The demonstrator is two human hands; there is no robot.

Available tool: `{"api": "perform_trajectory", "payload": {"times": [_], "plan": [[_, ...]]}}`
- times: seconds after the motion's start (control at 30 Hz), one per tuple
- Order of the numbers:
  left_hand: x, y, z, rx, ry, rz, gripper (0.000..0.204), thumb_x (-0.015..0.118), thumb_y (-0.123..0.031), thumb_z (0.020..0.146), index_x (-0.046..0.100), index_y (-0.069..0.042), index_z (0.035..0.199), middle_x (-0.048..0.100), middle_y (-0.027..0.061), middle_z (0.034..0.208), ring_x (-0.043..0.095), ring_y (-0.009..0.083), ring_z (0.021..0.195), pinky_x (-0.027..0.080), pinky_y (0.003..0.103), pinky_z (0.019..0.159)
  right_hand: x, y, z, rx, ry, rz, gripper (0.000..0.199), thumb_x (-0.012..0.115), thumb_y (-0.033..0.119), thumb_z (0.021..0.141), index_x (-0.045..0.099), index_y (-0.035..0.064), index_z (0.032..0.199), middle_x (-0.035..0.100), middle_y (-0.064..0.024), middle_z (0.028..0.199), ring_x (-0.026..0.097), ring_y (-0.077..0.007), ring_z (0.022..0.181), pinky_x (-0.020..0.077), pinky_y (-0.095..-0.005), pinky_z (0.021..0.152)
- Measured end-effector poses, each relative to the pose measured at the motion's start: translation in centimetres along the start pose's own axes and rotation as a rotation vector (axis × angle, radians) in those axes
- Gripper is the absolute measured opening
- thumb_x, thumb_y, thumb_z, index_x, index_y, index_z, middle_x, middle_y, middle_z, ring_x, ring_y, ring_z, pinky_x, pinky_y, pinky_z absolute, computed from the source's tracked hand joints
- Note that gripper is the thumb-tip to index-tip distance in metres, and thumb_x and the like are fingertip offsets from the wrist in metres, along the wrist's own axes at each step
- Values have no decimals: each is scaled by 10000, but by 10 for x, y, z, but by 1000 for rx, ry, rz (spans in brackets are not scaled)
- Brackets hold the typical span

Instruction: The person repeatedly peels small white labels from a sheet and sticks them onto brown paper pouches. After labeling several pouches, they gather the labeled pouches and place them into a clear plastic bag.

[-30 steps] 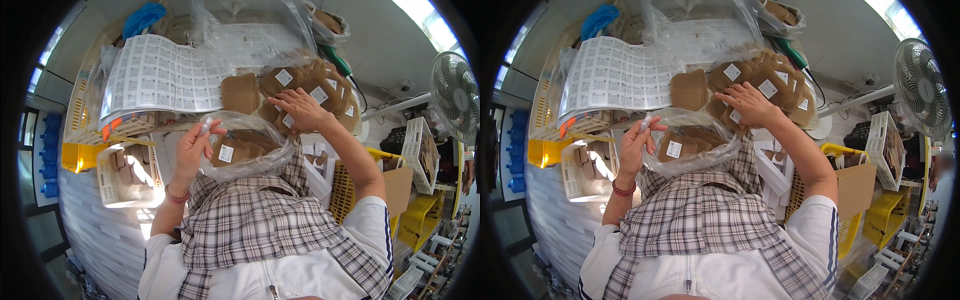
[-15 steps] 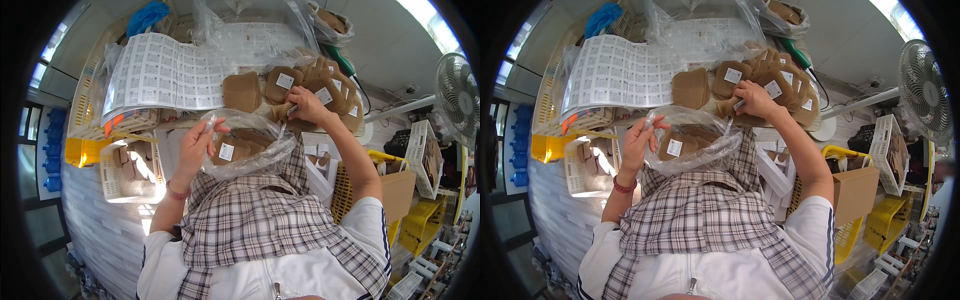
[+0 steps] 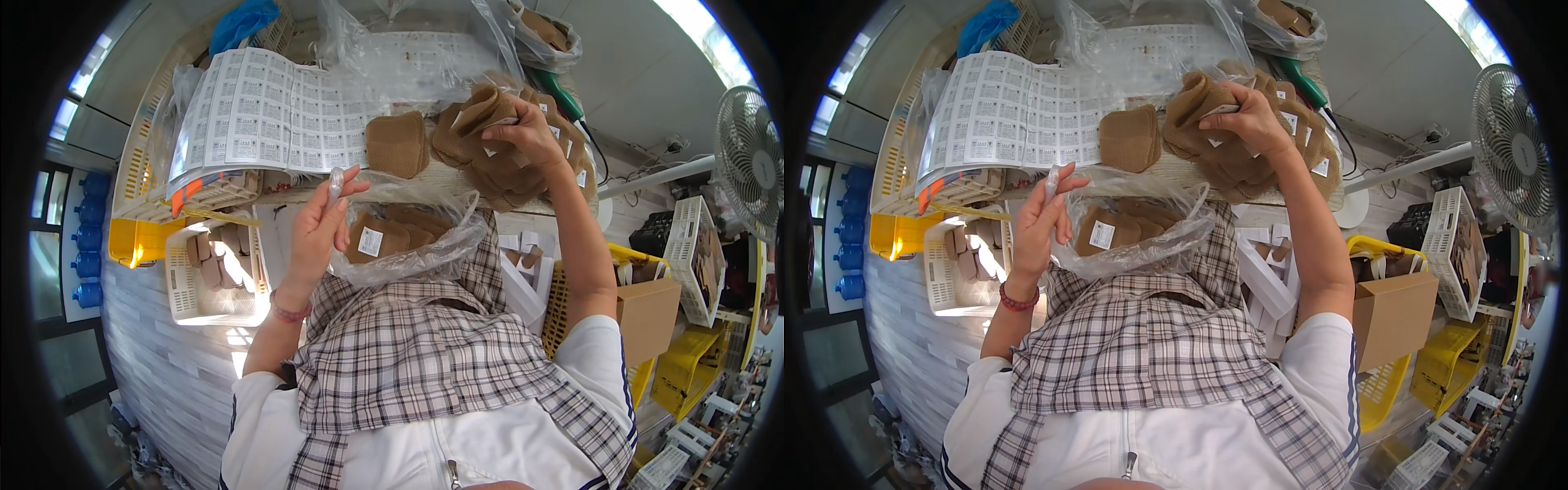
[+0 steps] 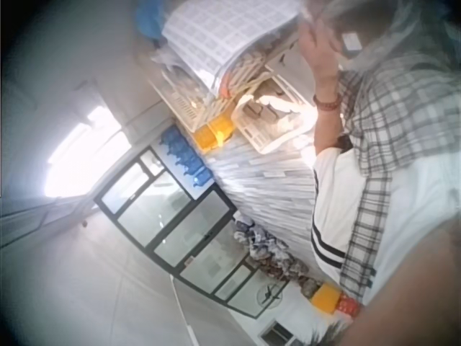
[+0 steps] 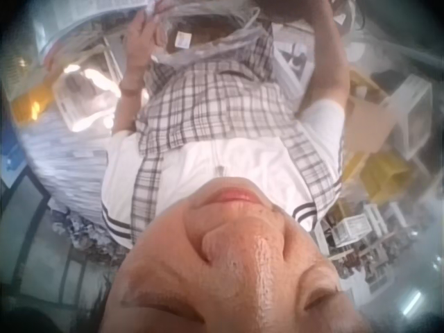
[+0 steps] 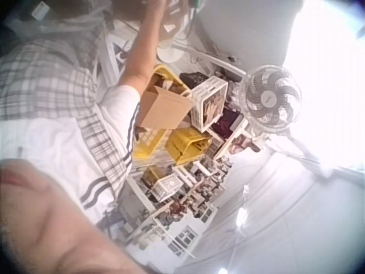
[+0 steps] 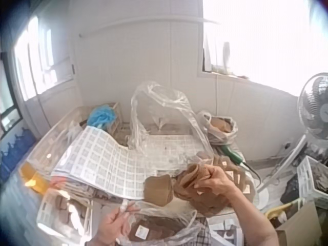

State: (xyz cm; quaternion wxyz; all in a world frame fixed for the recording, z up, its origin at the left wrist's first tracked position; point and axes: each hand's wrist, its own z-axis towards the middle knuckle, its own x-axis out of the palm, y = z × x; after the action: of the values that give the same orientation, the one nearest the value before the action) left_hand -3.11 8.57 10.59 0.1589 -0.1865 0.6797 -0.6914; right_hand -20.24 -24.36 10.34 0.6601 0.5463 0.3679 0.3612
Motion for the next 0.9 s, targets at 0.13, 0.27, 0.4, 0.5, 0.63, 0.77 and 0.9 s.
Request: {"api": "perform_trajectory", "payload": {"times": [0.13,0.27,0.4,0.5,0.63,0.77,0.9], "plan": [[3,-5,2,45,-53,-33,424,371,-123,1040,409,-5,1445,529,159,1401,396,5,501,422,177,532,58,27,2,-98,357,-288,385,841,84,713,655,45,1047,688,-34,925,624,-123,858,501,-301,747],[4,-14,4,33,-110,-101,422,392,-123,1037,422,-16,1445,536,108,1408,359,-10,495,390,154,512,135,-7,4,-28,708,-685,510,853,267,654,668,90,1095,671,-107,955,648,-279,905,495,-373,793],[-2,-12,0,16,-72,-77,420,379,-124,1042,420,-7,1443,548,116,1393,358,-16,500,378,153,500,166,-34,-3,-496,581,-884,599,859,284,616,660,106,1152,636,-80,1072,604,-298,1041,473,-389,889],[-7,-9,-4,0,-79,-72,417,376,-120,1042,424,-4,1439,564,117,1375,360,-14,499,375,152,496,149,1,-21,-381,393,-832,726,874,292,587,612,118,1242,585,-93,1224,510,-290,1199,405,-398,1010],[-10,0,-3,26,-65,-51,420,369,-139,1047,416,-8,1443,589,137,1338,362,-4,488,386,157,491,60,5,-53,-239,-534,-1105,957,883,379,595,451,116,1407,475,-128,1410,378,-303,1355,328,-445,1107],[-8,3,3,15,-22,-48,424,372,-155,1050,410,-9,1446,601,151,1316,366,-2,482,396,157,489,-43,-45,-90,573,-952,-1120,1285,790,702,586,157,134,1549,241,-231,1551,154,-412,1465,196,-542,1157],[-9,5,7,10,-1,-55,426,380,-169,1052,409,-4,1444,615,169,1286,369,-4,476,396,155,486,-68,-70,-86,794,-848,-885,1386,738,804,540,84,132,1561,189,-254,1563,126,-435,1466,168,-592,1146]]}}
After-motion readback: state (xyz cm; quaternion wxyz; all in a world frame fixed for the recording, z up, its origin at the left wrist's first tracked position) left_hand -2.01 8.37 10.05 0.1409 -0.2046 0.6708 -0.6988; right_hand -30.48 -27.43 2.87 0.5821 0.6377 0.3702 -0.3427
